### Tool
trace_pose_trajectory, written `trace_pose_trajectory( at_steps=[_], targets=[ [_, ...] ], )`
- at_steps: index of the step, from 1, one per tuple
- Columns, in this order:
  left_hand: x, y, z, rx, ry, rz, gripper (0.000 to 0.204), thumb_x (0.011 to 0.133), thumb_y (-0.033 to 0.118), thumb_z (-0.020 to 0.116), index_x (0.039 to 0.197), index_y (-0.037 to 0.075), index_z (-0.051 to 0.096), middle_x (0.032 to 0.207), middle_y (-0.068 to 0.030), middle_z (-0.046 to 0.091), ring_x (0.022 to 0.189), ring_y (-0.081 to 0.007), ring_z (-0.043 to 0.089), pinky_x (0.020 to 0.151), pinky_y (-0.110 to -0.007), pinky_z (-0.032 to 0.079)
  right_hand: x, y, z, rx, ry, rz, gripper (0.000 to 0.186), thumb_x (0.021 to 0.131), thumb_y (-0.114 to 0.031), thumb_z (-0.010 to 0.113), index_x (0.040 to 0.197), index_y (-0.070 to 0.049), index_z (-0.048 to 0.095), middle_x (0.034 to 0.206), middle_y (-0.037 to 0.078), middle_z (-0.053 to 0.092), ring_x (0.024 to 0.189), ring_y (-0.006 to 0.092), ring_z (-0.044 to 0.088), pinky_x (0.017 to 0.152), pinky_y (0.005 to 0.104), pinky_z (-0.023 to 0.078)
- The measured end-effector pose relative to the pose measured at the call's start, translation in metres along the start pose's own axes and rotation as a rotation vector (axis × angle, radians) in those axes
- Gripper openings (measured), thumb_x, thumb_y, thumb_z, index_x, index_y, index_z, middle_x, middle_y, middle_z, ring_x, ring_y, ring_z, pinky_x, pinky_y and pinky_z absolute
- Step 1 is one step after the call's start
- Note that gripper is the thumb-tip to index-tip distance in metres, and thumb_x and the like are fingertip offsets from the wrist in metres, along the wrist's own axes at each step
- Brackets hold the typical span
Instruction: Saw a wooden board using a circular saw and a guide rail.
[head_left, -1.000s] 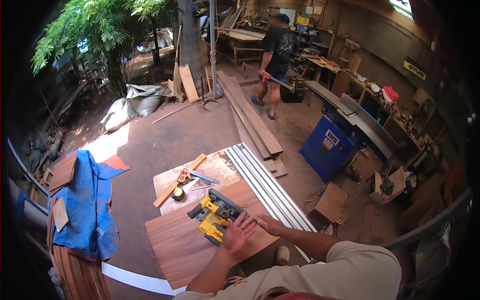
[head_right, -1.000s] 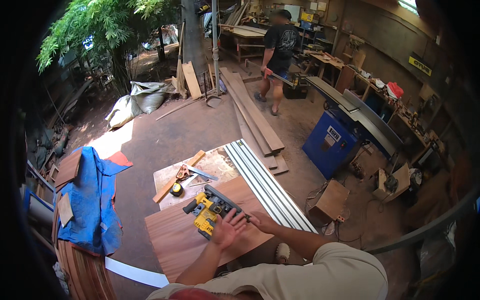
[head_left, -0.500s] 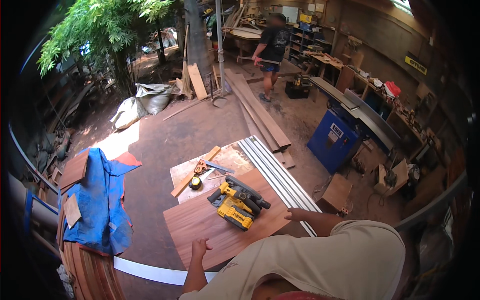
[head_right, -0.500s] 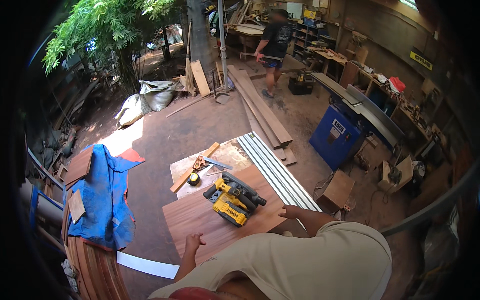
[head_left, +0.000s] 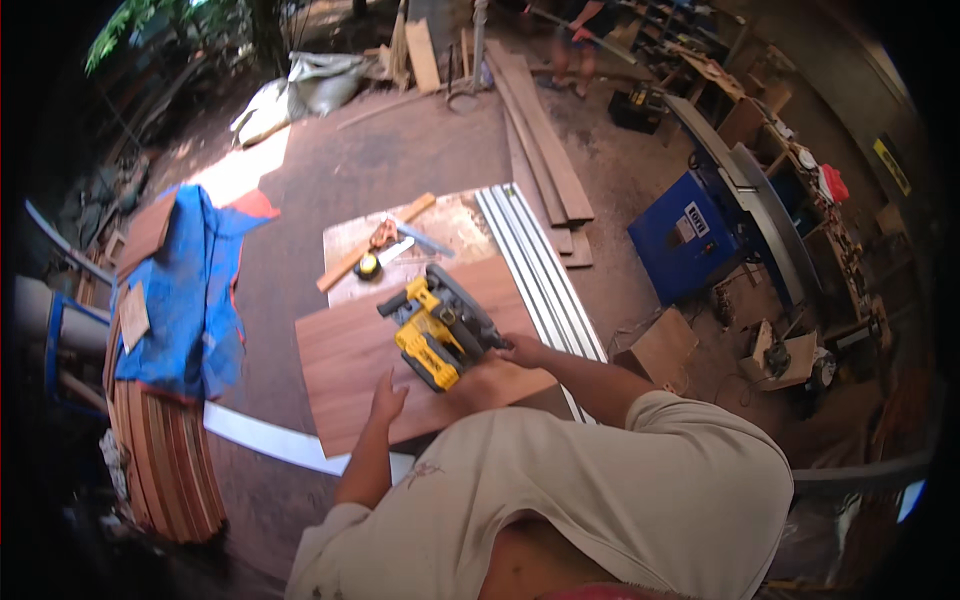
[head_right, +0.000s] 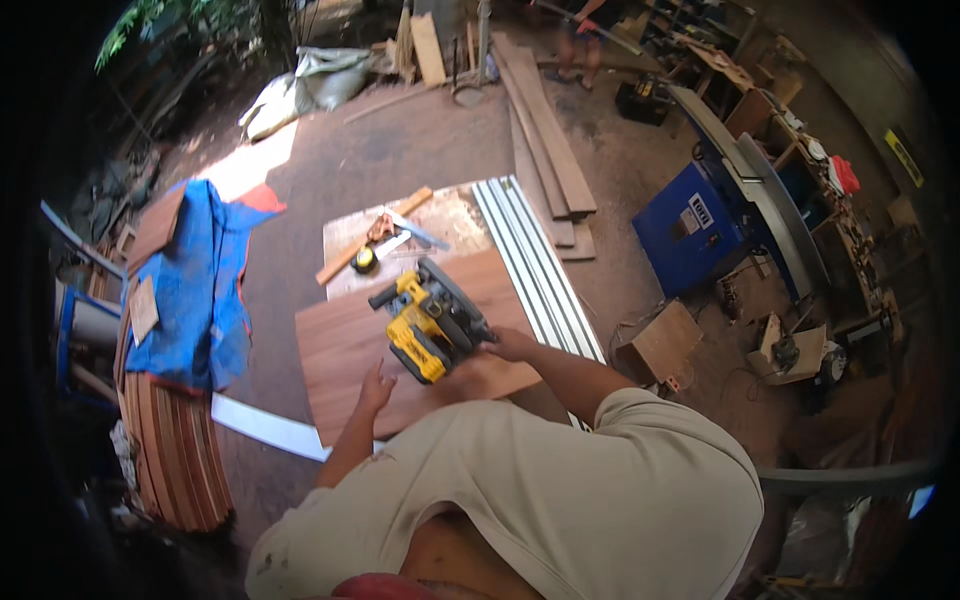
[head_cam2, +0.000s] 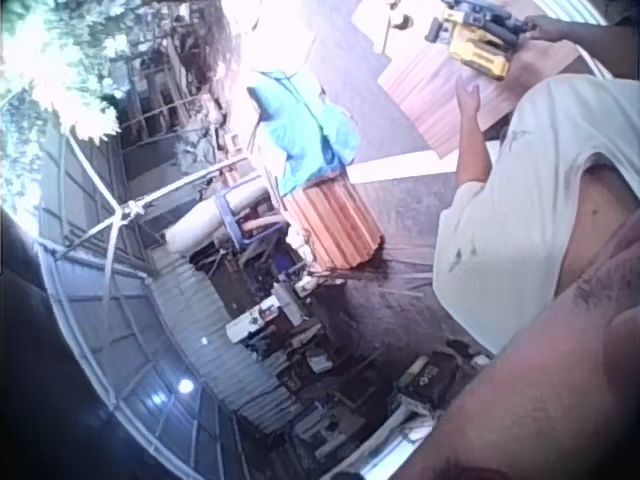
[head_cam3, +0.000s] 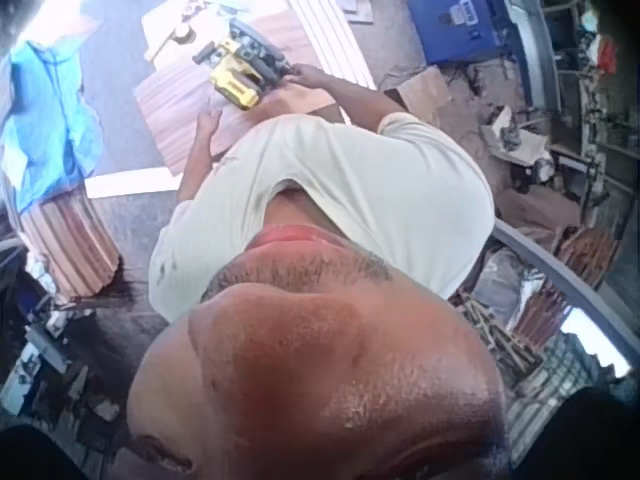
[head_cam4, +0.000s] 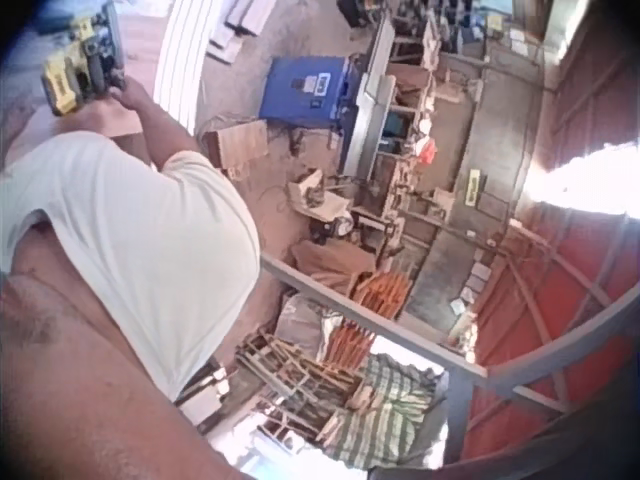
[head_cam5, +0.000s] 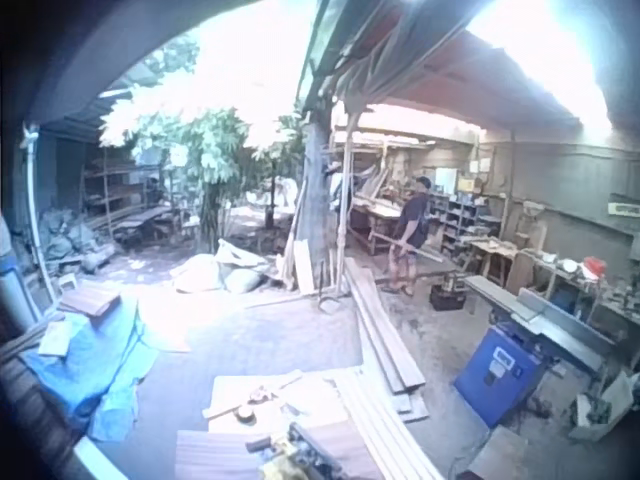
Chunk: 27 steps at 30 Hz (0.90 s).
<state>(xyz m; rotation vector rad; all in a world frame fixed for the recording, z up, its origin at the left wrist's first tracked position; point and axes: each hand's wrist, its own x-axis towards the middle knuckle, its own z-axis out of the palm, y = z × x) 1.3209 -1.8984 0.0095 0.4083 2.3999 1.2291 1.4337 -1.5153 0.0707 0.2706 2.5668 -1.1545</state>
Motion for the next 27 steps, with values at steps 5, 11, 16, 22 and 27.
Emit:
trace_pose_trajectory(
  at_steps=[5, 11, 16, 22, 27],
  targets=[
    [-0.017, 0.038, 0.023, -0.003, -0.06, -0.128, 0.061, 0.084, 0.021, 0.064, 0.138, 0.003, 0.042, 0.131, -0.0247, 0.053, 0.115, -0.0378, 0.057, 0.094, -0.04, 0.047, -0.002, 0.032, 0.005, 0.197, 0.018, 0.005, 0.049, 0.089, -0.033, 0.066, 0.123, 0.0, 0.055, 0.098, 0.016, 0.066, 0.091, 0.0219, 0.065, 0.078, 0.033, 0.052],
    [-0.015, 0.041, 0.047, -0.228, -0.039, -0.086, 0.061, 0.086, -0.001, 0.054, 0.144, 0.004, 0.035, 0.135, -0.016, 0.052, 0.116, -0.0279, 0.057, 0.089, -0.035, 0.049, 0.007, 0.014, 0.002, 0.2, 0.0, -0.102, 0.047, 0.088, -0.039, 0.066, 0.121, -0.006, 0.058, 0.101, 0.013, 0.066, 0.091, 0.0214, 0.06, 0.079, 0.0382, 0.049],
    [0.012, 0.041, 0.032, -0.328, -0.009, -0.017, 0.079, 0.077, -0.014, 0.051, 0.15, 0.005, 0.025, 0.136, -0.0133, 0.049, 0.117, -0.0264, 0.054, 0.084, -0.033, 0.051, 0.032, -0.041, -0.009, 0.284, 0.044, -0.106, 0.063, 0.086, -0.038, 0.068, 0.131, 0.001, 0.048, 0.11, 0.019, 0.062, 0.098, 0.0271, 0.061, 0.084, 0.0374, 0.049],
    [0.04, 0.072, -0.011, -0.112, -0.224, 0.062, 0.075, 0.078, 0.01, 0.067, 0.143, -0.006, 0.033, 0.137, -0.0231, 0.047, 0.125, -0.031, 0.05, 0.103, -0.035, 0.041, 0.058, -0.117, -0.017, 0.109, 0.039, 0.059, 0.054, 0.087, -0.032, 0.065, 0.129, -0.002, 0.051, 0.12, 0.022, 0.06, 0.11, 0.0336, 0.059, 0.094, 0.0397, 0.047],
    [0.049, 0.088, -0.034, 0.134, -0.372, 0.222, 0.095, 0.071, 0.042, 0.079, 0.141, -0.006, 0.035, 0.137, -0.0259, 0.046, 0.128, -0.0368, 0.045, 0.107, -0.04, 0.037, 0.074, -0.144, 0.001, 0.054, 0.017, 0.167, 0.061, 0.088, -0.038, 0.063, 0.131, 0.001, 0.044, 0.122, 0.025, 0.058, 0.109, 0.0348, 0.061, 0.093, 0.0411, 0.048]
  ],
)
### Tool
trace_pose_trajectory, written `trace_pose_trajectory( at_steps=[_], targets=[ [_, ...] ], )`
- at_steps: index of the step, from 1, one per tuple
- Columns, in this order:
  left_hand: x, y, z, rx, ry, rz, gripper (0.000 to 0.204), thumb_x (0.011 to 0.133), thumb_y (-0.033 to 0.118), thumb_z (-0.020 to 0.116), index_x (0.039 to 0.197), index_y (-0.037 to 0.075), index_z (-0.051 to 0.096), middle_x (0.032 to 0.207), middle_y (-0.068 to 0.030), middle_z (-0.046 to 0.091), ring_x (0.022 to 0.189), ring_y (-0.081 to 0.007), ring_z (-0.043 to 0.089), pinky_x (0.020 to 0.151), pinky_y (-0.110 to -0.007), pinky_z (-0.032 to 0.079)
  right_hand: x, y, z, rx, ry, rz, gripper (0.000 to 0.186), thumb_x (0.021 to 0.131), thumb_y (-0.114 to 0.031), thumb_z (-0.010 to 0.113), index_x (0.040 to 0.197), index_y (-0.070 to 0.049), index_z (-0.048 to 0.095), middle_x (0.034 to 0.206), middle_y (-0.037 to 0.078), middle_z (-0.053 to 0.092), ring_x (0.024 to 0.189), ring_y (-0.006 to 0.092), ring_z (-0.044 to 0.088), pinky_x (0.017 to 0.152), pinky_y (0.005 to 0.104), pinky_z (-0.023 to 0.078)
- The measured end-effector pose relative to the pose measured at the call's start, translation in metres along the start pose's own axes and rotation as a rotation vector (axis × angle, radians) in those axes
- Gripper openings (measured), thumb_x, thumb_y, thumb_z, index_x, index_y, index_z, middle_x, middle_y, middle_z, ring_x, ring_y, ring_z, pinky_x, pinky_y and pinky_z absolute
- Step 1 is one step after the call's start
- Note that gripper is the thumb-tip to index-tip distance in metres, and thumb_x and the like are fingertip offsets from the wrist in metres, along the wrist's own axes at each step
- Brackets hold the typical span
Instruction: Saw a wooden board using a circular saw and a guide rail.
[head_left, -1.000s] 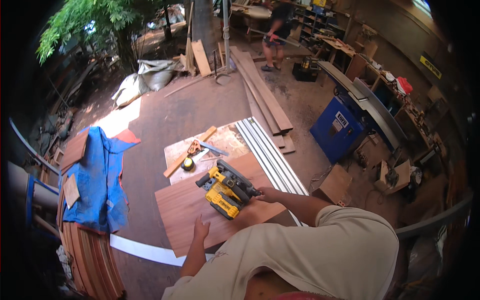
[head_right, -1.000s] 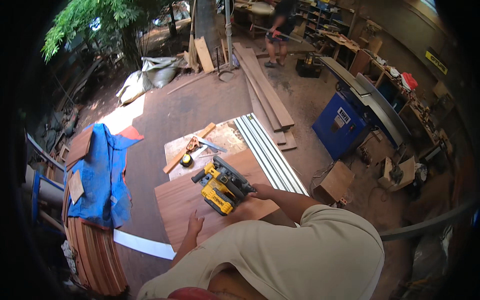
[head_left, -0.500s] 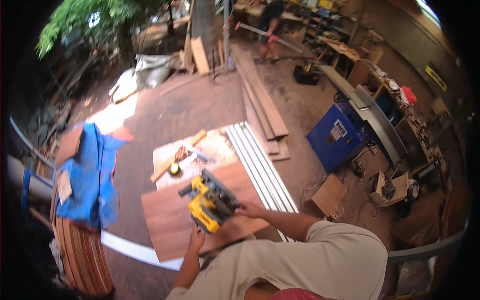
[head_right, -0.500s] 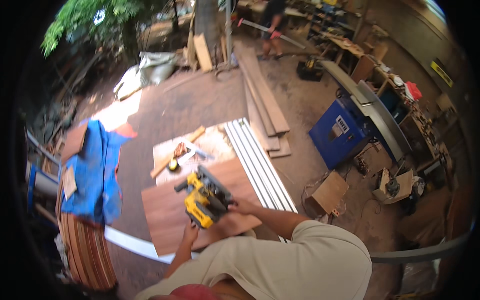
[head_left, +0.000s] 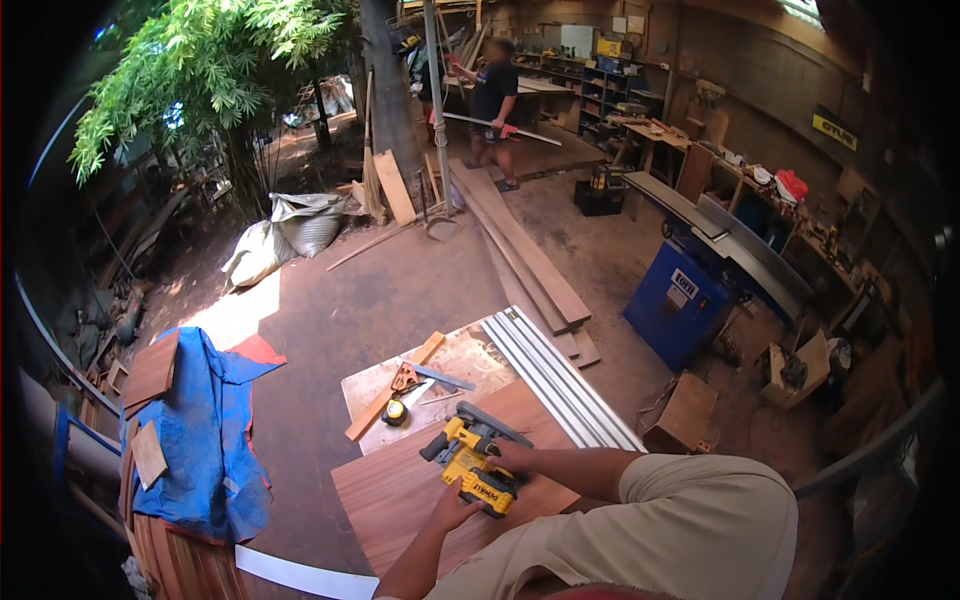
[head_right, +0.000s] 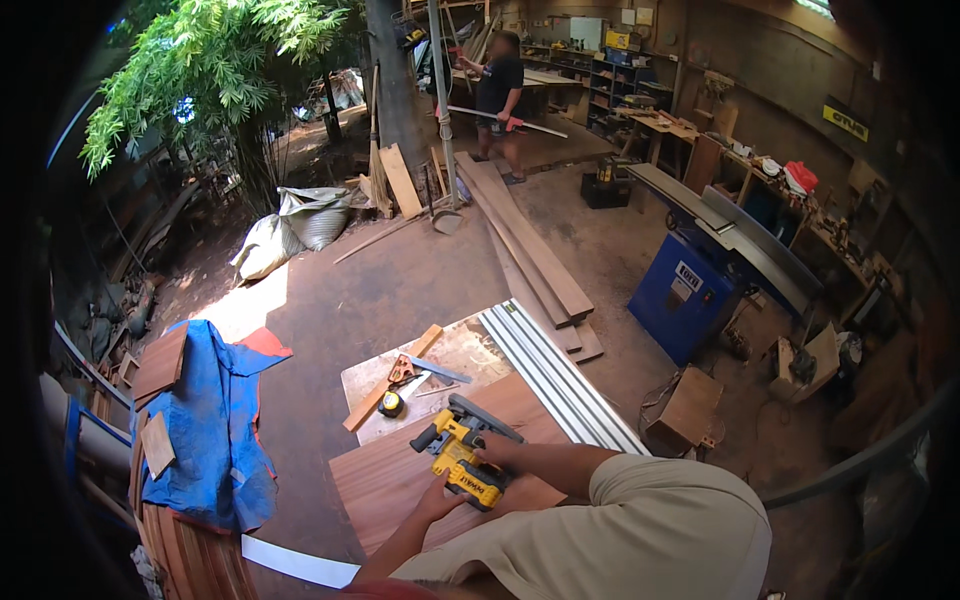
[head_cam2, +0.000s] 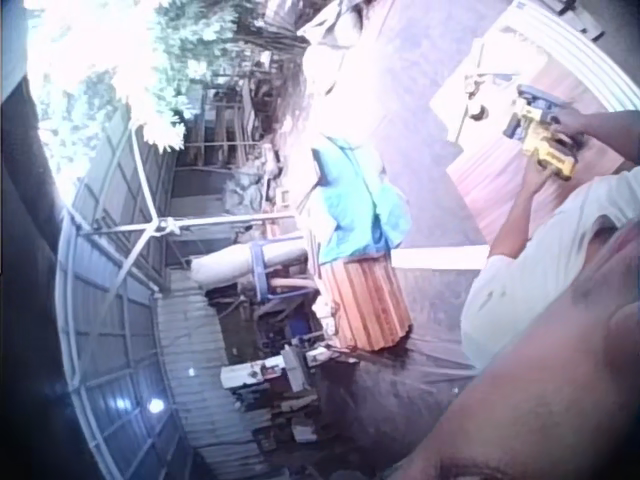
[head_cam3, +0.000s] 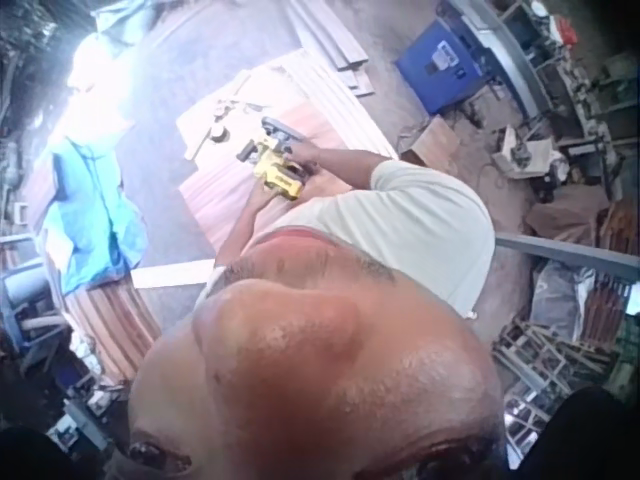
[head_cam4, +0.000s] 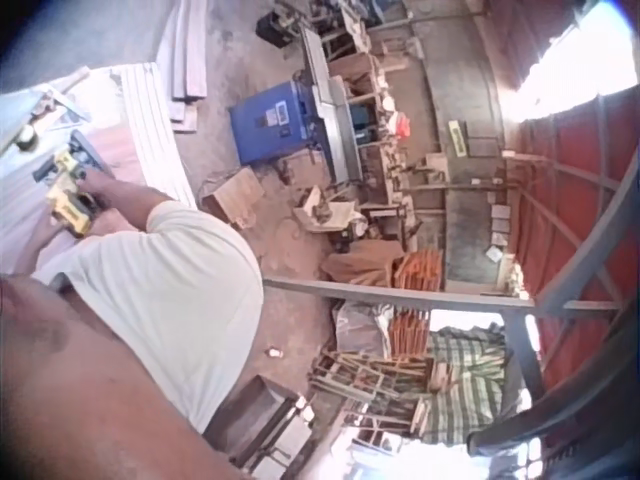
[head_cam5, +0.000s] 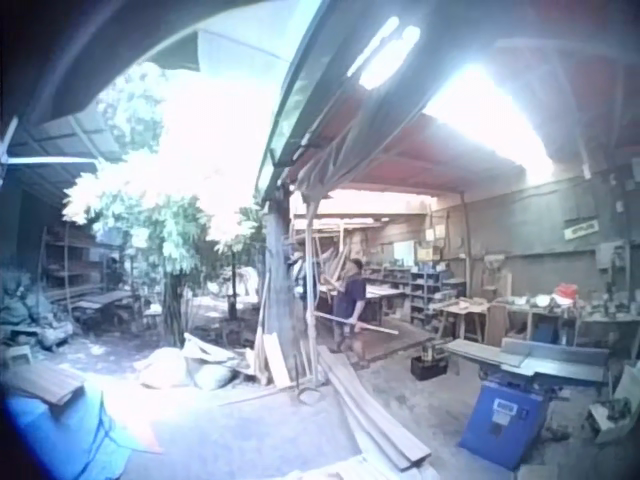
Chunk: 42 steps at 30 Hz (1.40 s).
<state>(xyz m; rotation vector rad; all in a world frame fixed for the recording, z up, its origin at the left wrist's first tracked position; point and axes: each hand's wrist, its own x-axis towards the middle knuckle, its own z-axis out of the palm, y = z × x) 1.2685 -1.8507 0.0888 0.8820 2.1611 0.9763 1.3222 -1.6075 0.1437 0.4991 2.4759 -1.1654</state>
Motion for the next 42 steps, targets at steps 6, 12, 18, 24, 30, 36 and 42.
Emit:
trace_pose_trajectory(
  at_steps=[6, 12, 18, 24, 30, 36, 42],
  targets=[
    [0.01, -0.013, -0.002, 0.018, -0.023, 0.039, 0.094, 0.067, 0.059, 0.078, 0.133, 0.0, 0.047, 0.126, -0.0237, 0.053, 0.123, -0.0376, 0.048, 0.103, -0.041, 0.04, 0.017, 0.012, 0.019, -0.097, 0.009, 0.114, 0.07, 0.088, -0.041, 0.064, 0.138, -0.001, 0.037, 0.125, 0.026, 0.057, 0.114, 0.0353, 0.058, 0.095, 0.0409, 0.046],
    [0.022, -0.023, -0.003, 0.003, -0.071, 0.035, 0.082, 0.066, 0.064, 0.075, 0.121, 0.006, 0.06, 0.124, -0.023, 0.053, 0.122, -0.0375, 0.047, 0.103, -0.043, 0.038, 0.01, 0.017, 0.023, -0.048, 0.124, 0.077, 0.07, 0.085, -0.043, 0.065, 0.136, -0.002, 0.039, 0.124, 0.022, 0.058, 0.113, 0.0353, 0.058, 0.097, 0.0411, 0.045],
    [0.032, -0.033, -0.001, 0.064, -0.036, 0.018, 0.093, 0.059, 0.07, 0.075, 0.121, 0.001, 0.061, 0.133, -0.0267, 0.043, 0.128, -0.0395, 0.04, 0.107, -0.043, 0.035, -0.035, 0.058, 0.075, 0.189, 0.542, 0.02, 0.06, 0.087, -0.038, 0.066, 0.128, 0.0, 0.046, 0.12, 0.021, 0.059, 0.112, 0.0311, 0.057, 0.092, 0.0415, 0.047],
    [0.051, -0.034, -0.015, 0.055, -0.181, 0.013, 0.099, 0.057, 0.07, 0.077, 0.12, -0.004, 0.06, 0.134, -0.0266, 0.04, 0.123, -0.038, 0.046, 0.104, -0.041, 0.039, -0.054, 0.054, 0.116, 1.23, 0.058, 0.6, 0.064, 0.092, -0.06, 0.048, 0.131, -0.009, 0.048, 0.123, 0.014, 0.058, 0.115, 0.0249, 0.057, 0.091, 0.0455, 0.048],
    [0.059, -0.024, -0.027, -0.037, -0.272, -0.017, 0.098, 0.061, 0.059, 0.083, 0.129, -0.004, 0.051, 0.128, -0.0227, 0.049, 0.116, -0.0324, 0.054, 0.099, -0.037, 0.044, -0.054, 0.043, 0.13, 1.458, 0.012, 0.418, 0.065, 0.091, -0.063, 0.046, 0.133, -0.013, 0.047, 0.122, 0.009, 0.058, 0.108, 0.0242, 0.058, 0.092, 0.0444, 0.048],
    [0.08, -0.041, -0.026, -0.518, -0.328, 0.137, 0.082, 0.075, 0.042, 0.081, 0.134, 0.003, 0.041, 0.111, -0.0084, 0.063, 0.094, -0.0197, 0.062, 0.076, -0.031, 0.053, -0.05, 0.044, 0.14, 1.404, 0.056, 0.45, 0.06, 0.092, -0.058, 0.05, 0.131, -0.012, 0.049, 0.119, 0.008, 0.059, 0.106, 0.0236, 0.058, 0.086, 0.0452, 0.049],
    [0.093, -0.054, -0.026, -0.469, -0.465, 0.014, 0.079, 0.077, 0.041, 0.079, 0.134, 0.004, 0.038, 0.11, -0.0063, 0.062, 0.088, -0.0149, 0.061, 0.063, -0.027, 0.051, -0.053, 0.035, 0.132, 1.477, 0.026, 0.403, 0.057, 0.093, -0.055, 0.051, 0.13, -0.012, 0.049, 0.117, 0.006, 0.061, 0.105, 0.0222, 0.059, 0.083, 0.0437, 0.05]
  ],
)
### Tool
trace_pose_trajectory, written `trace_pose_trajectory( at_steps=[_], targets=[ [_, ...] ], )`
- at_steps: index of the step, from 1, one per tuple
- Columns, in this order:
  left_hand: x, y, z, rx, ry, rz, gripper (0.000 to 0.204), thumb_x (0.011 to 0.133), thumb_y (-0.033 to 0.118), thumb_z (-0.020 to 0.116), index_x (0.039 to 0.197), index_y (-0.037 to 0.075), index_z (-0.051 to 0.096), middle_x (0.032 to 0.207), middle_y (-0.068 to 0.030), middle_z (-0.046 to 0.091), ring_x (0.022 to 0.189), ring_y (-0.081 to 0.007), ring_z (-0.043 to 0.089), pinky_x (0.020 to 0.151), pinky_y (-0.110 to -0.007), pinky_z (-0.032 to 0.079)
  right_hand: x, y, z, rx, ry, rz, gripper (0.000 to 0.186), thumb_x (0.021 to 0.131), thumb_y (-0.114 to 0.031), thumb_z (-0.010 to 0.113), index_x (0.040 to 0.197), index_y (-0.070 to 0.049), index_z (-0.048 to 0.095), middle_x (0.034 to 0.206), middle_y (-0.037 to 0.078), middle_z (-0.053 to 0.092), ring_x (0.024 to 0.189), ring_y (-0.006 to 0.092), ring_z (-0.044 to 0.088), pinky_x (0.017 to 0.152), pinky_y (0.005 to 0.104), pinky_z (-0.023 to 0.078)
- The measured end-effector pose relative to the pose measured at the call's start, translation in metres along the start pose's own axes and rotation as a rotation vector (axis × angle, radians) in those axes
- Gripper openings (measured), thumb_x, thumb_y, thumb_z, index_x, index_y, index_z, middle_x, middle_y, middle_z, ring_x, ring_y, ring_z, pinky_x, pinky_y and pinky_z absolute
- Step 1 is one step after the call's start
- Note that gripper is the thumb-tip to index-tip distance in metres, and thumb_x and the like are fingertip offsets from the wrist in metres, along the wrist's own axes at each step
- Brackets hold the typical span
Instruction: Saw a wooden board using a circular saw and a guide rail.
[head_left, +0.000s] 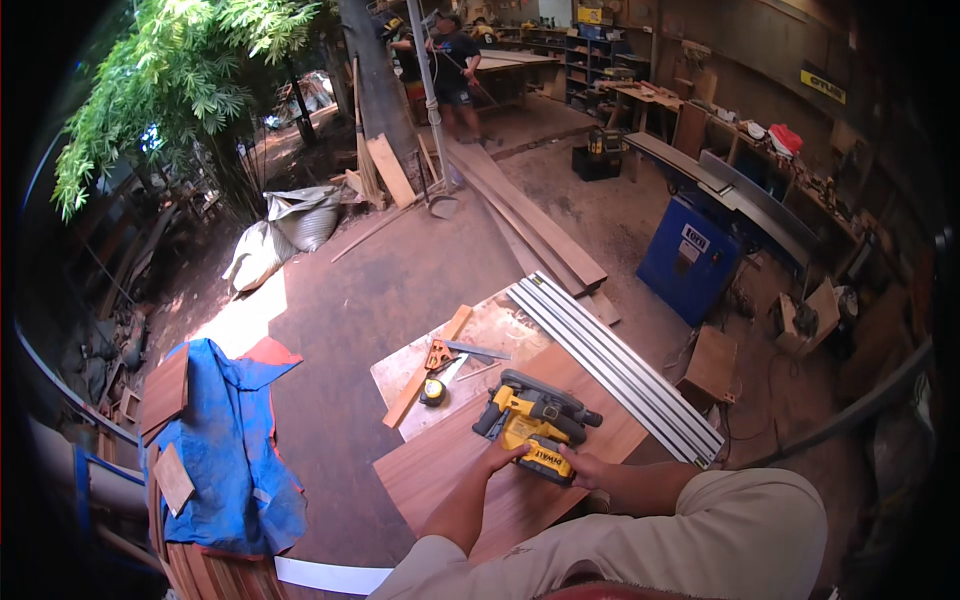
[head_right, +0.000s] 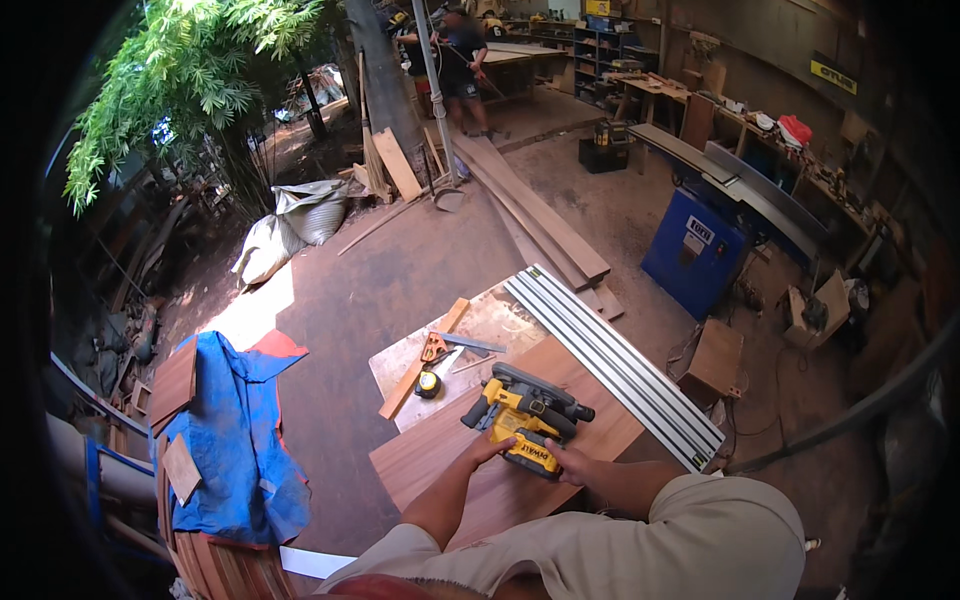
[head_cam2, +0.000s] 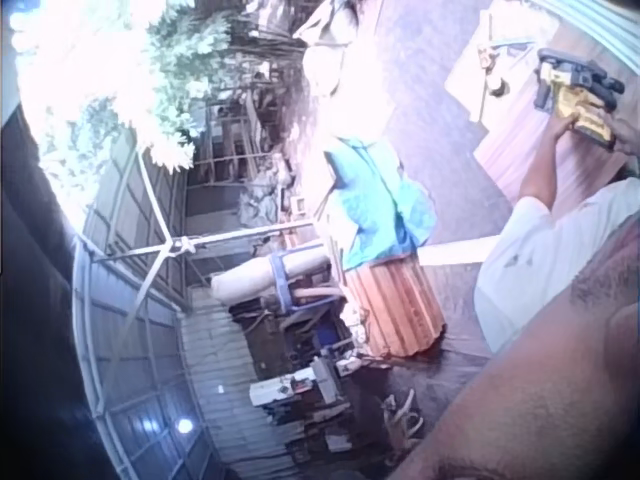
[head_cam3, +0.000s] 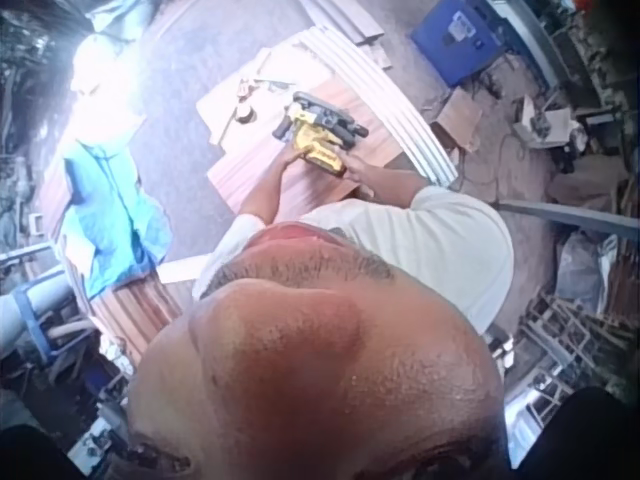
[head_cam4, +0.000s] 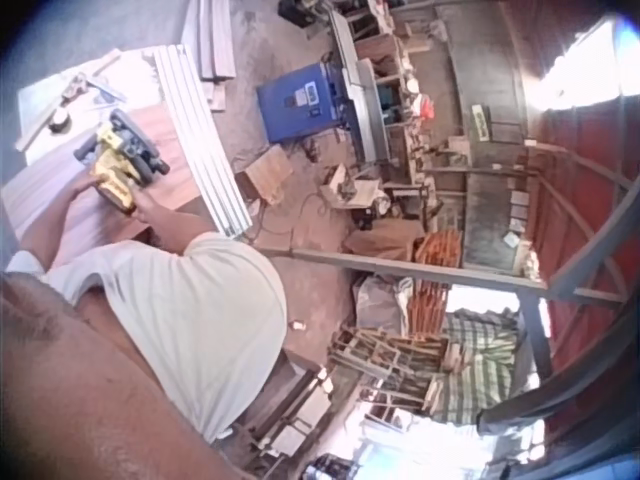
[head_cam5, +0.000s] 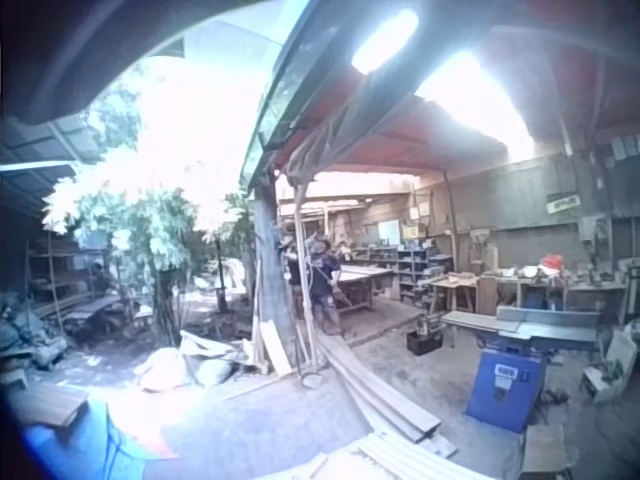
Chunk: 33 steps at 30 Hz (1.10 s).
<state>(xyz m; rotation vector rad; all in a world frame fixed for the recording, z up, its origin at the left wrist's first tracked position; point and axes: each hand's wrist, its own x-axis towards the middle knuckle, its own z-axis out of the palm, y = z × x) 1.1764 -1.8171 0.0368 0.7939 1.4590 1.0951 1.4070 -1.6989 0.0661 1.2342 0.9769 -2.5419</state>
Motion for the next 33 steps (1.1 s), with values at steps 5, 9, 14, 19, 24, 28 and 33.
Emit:
trace_pose_trajectory(
  at_steps=[5, 9, 14, 19, 24, 28, 33],
  targets=[
    [-0.005, 0.006, 0.007, -0.078, 0.03, 0.082, 0.07, 0.081, 0.034, 0.077, 0.133, 0.003, 0.042, 0.117, -0.007, 0.06, 0.103, -0.0172, 0.057, 0.085, -0.031, 0.049, -0.005, -0.003, 0.008, 0.002, 0.038, -0.017, 0.057, 0.093, -0.054, 0.053, 0.133, -0.013, 0.049, 0.122, 0.006, 0.061, 0.11, 0.0213, 0.058, 0.087, 0.0448, 0.049],
    [-0.011, 0.007, -0.001, -0.007, -0.014, 0.005, 0.063, 0.087, 0.035, 0.07, 0.134, 0.002, 0.043, 0.12, -0.0079, 0.059, 0.109, -0.0177, 0.055, 0.094, -0.031, 0.044, -0.01, -0.005, 0.003, 0.024, -0.129, -0.027, 0.066, 0.091, -0.058, 0.051, 0.14, -0.013, 0.043, 0.132, 0.005, 0.056, 0.121, 0.0165, 0.053, 0.1, 0.0401, 0.044],
    [-0.031, -0.002, 0.0, 0.042, 0.238, -0.112, 0.056, 0.091, 0.029, 0.065, 0.135, 0.0, 0.045, 0.126, -0.0142, 0.057, 0.119, -0.0233, 0.051, 0.1, -0.033, 0.04, -0.015, -0.017, -0.041, -0.353, 0.007, 0.097, 0.073, 0.086, -0.067, 0.054, 0.129, -0.008, 0.051, 0.112, 0.014, 0.058, 0.098, 0.0196, 0.057, 0.082, 0.0365, 0.051],
    [-0.043, 0.017, 0.025, 0.152, 0.769, 0.069, 0.046, 0.091, 0.024, 0.064, 0.128, -0.002, 0.052, 0.125, -0.018, 0.056, 0.119, -0.0295, 0.051, 0.102, -0.037, 0.038, -0.032, -0.011, -0.127, -0.571, 0.255, -0.105, 0.074, 0.081, -0.069, 0.059, 0.112, -0.002, 0.059, 0.082, 0.006, 0.06, 0.066, 0.0142, 0.059, 0.057, 0.0262, 0.052],
    [-0.032, 0.093, 0.027, 0.64, 0.734, 0.152, 0.04, 0.087, 0.016, 0.064, 0.121, -0.003, 0.055, 0.132, -0.0246, 0.048, 0.125, -0.0384, 0.044, 0.104, -0.042, 0.036, -0.057, -0.005, -0.219, -0.535, 0.421, -0.129, 0.06, 0.08, -0.057, 0.069, 0.102, -0.002, 0.065, 0.087, 0.013, 0.065, 0.075, 0.0201, 0.064, 0.062, 0.0324, 0.053],
    [0.026, 0.155, 0.052, 0.671, 0.663, 0.289, 0.041, 0.087, 0.017, 0.065, 0.122, -0.002, 0.055, 0.135, -0.0268, 0.045, 0.13, -0.0414, 0.04, 0.108, -0.045, 0.031, -0.059, -0.005, -0.259, -0.845, 0.624, -0.335, 0.05, 0.083, -0.045, 0.069, 0.104, 0.0, 0.064, 0.087, 0.015, 0.067, 0.077, 0.0247, 0.066, 0.068, 0.0367, 0.053],
    [0.156, 0.163, 0.105, 0.988, 0.311, 0.287, 0.06, 0.081, 0.023, 0.071, 0.133, 0.002, 0.048, 0.142, -0.0311, 0.036, 0.134, -0.0443, 0.034, 0.109, -0.048, 0.031, -0.021, -0.032, -0.278, -0.964, 0.59, -0.461, 0.038, 0.082, -0.034, 0.069, 0.107, -0.006, 0.064, 0.093, 0.016, 0.067, 0.09, 0.0321, 0.065, 0.079, 0.0416, 0.052]
  ],
)
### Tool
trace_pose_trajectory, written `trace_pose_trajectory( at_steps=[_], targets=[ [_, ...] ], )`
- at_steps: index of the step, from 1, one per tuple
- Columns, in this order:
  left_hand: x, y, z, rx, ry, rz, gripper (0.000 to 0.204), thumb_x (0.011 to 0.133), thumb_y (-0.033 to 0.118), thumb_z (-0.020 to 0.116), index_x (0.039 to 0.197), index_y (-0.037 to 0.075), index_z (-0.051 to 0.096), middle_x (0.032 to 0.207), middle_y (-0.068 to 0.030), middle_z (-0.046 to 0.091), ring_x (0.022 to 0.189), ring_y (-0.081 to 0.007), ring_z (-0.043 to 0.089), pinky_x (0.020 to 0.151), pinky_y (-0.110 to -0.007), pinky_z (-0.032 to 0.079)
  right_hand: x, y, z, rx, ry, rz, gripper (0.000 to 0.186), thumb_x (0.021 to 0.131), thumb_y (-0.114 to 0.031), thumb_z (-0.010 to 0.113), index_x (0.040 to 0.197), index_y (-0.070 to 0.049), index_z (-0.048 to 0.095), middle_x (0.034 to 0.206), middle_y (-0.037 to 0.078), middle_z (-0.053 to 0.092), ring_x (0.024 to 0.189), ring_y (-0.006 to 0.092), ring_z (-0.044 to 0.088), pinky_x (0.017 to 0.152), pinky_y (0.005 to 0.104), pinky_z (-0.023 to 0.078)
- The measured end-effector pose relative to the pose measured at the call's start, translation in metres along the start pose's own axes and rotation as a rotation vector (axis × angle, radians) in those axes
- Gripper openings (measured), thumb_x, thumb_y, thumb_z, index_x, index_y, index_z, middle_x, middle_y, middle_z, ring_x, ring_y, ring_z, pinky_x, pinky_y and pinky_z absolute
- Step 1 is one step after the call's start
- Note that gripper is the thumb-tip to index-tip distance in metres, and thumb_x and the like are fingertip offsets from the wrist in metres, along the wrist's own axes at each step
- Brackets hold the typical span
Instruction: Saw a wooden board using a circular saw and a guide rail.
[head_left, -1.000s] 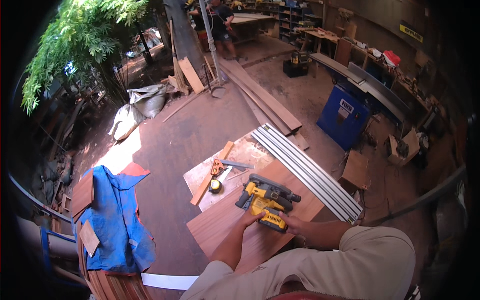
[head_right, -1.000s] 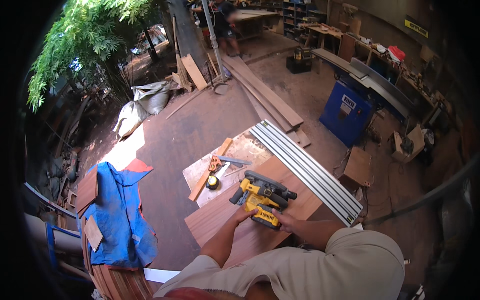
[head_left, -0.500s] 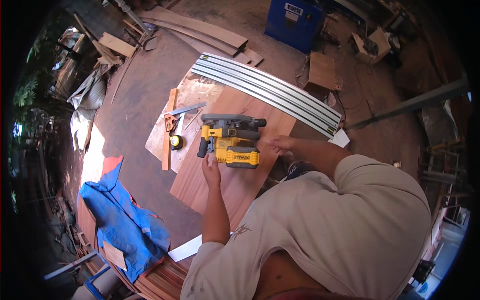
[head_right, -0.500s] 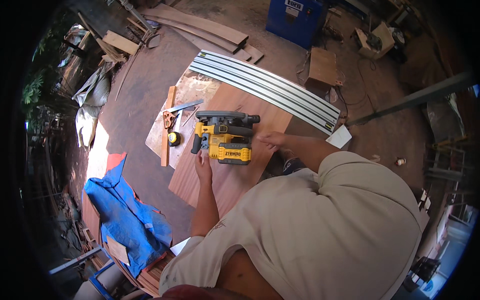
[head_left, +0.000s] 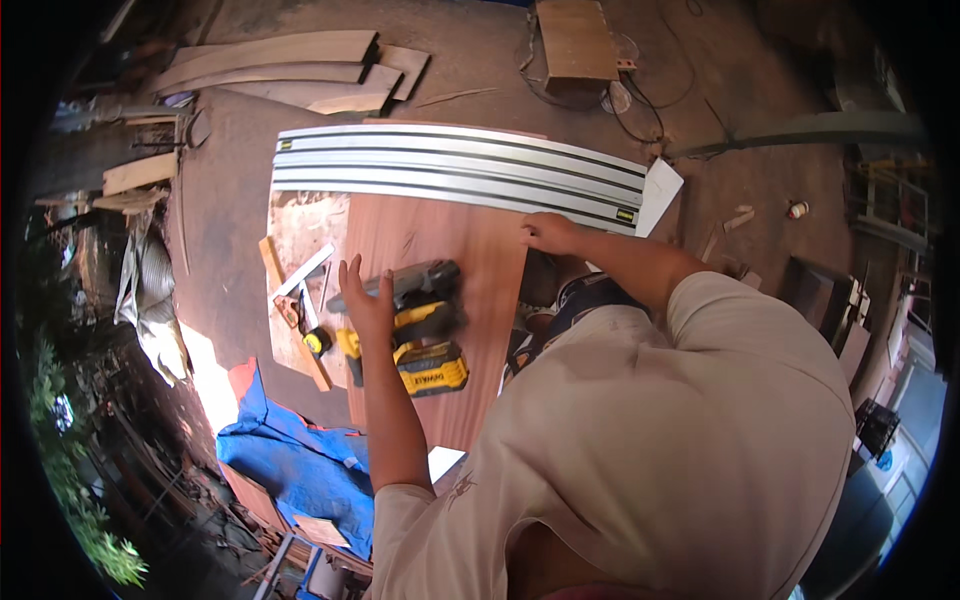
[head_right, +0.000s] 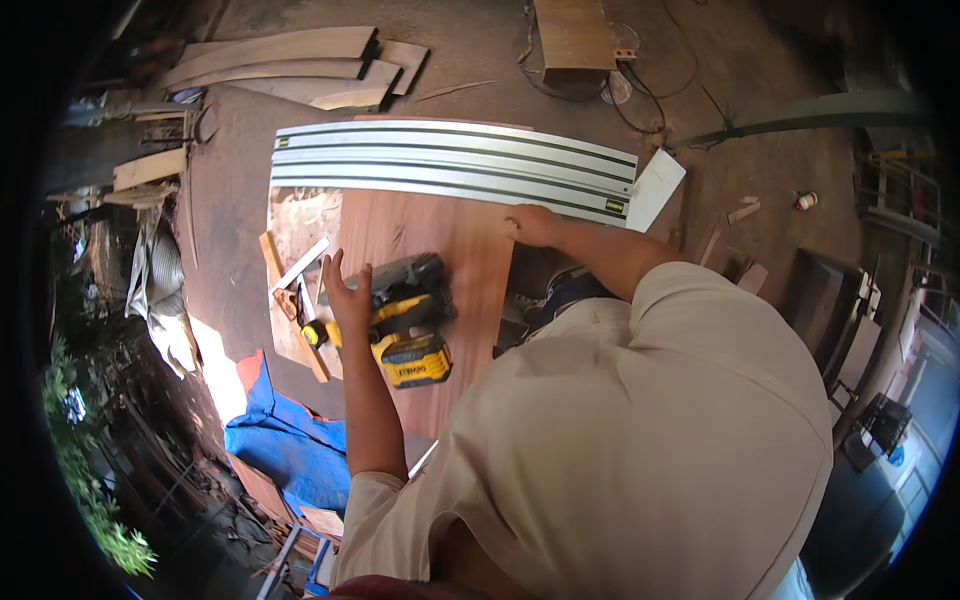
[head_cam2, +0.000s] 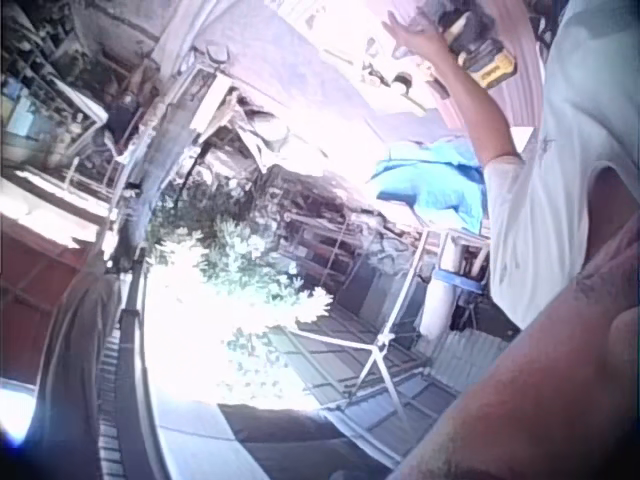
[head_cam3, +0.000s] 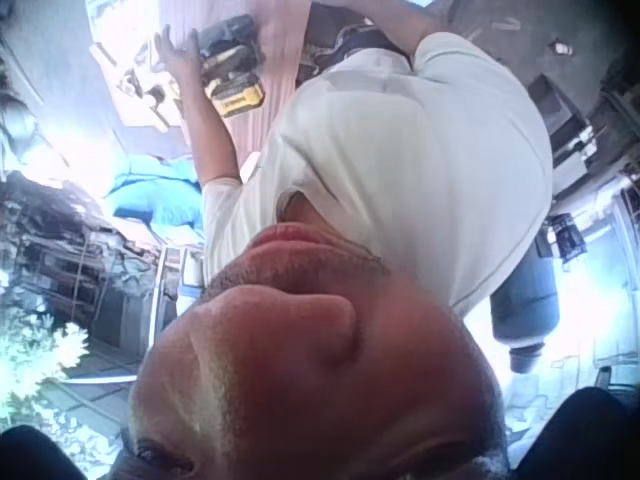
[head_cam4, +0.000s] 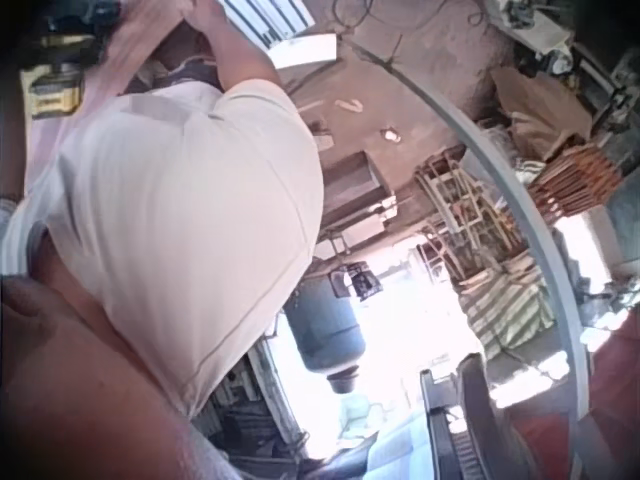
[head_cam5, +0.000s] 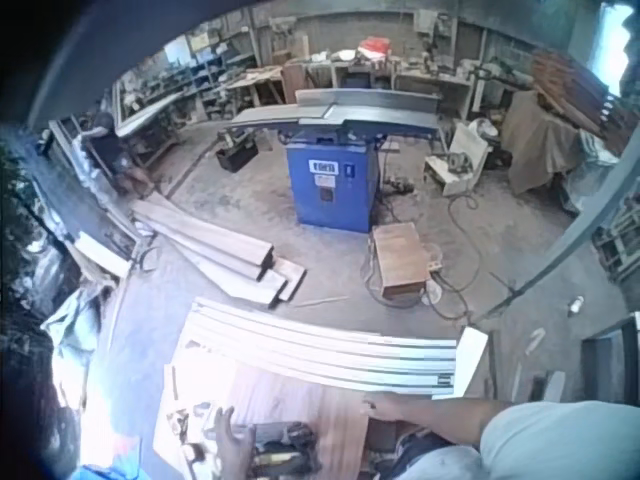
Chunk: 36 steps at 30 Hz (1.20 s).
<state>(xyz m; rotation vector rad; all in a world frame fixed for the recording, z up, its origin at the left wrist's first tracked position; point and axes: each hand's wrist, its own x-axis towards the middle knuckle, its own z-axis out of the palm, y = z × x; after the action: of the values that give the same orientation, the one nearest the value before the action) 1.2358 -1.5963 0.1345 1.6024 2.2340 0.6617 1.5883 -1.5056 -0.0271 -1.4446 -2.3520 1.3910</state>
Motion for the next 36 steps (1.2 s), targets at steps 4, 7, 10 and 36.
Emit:
trace_pose_trajectory(
  at_steps=[4, 7, 10, 36],
  targets=[
    [0.093, -0.007, 0.103, 0.203, -0.272, -0.141, 0.084, 0.074, 0.036, 0.077, 0.141, 0.001, 0.039, 0.144, -0.0348, 0.03, 0.134, -0.0465, 0.033, 0.109, -0.048, 0.033, 0.04, -0.001, -0.004, 0.141, 0.046, -0.163, 0.035, 0.084, -0.031, 0.066, 0.109, -0.007, 0.063, 0.103, 0.014, 0.064, 0.099, 0.0335, 0.061, 0.085, 0.0434, 0.049],
    [0.139, -0.021, 0.167, 0.318, -0.404, -0.255, 0.095, 0.072, 0.042, 0.078, 0.144, 0.0, 0.033, 0.145, -0.0349, 0.028, 0.133, -0.0475, 0.033, 0.109, -0.047, 0.033, 0.053, 0.002, -0.006, 0.186, 0.087, -0.263, 0.034, 0.083, -0.027, 0.067, 0.109, -0.007, 0.061, 0.105, 0.013, 0.06, 0.102, 0.0321, 0.057, 0.089, 0.0429, 0.047],
    [0.162, -0.029, 0.204, 0.365, -0.461, -0.261, 0.111, 0.065, 0.05, 0.081, 0.145, -0.004, 0.026, 0.146, -0.0364, 0.025, 0.134, -0.048, 0.031, 0.109, -0.047, 0.033, 0.063, 0.012, -0.015, 0.163, 0.153, -0.336, 0.034, 0.081, -0.024, 0.069, 0.109, -0.007, 0.06, 0.109, 0.011, 0.056, 0.108, 0.0313, 0.052, 0.094, 0.0432, 0.043],
    [0.169, -0.015, 0.228, 0.526, -0.601, -0.232, 0.122, 0.062, 0.043, 0.086, 0.14, -0.017, 0.015, 0.142, -0.0457, 0.018, 0.136, -0.054, 0.022, 0.113, -0.048, 0.025, 0.129, 0.038, -0.062, 0.056, 0.176, -0.245, 0.055, 0.071, -0.017, 0.077, 0.12, -0.002, 0.056, 0.136, 0.018, 0.046, 0.132, 0.0352, 0.039, 0.111, 0.047, 0.032]
  ],
)
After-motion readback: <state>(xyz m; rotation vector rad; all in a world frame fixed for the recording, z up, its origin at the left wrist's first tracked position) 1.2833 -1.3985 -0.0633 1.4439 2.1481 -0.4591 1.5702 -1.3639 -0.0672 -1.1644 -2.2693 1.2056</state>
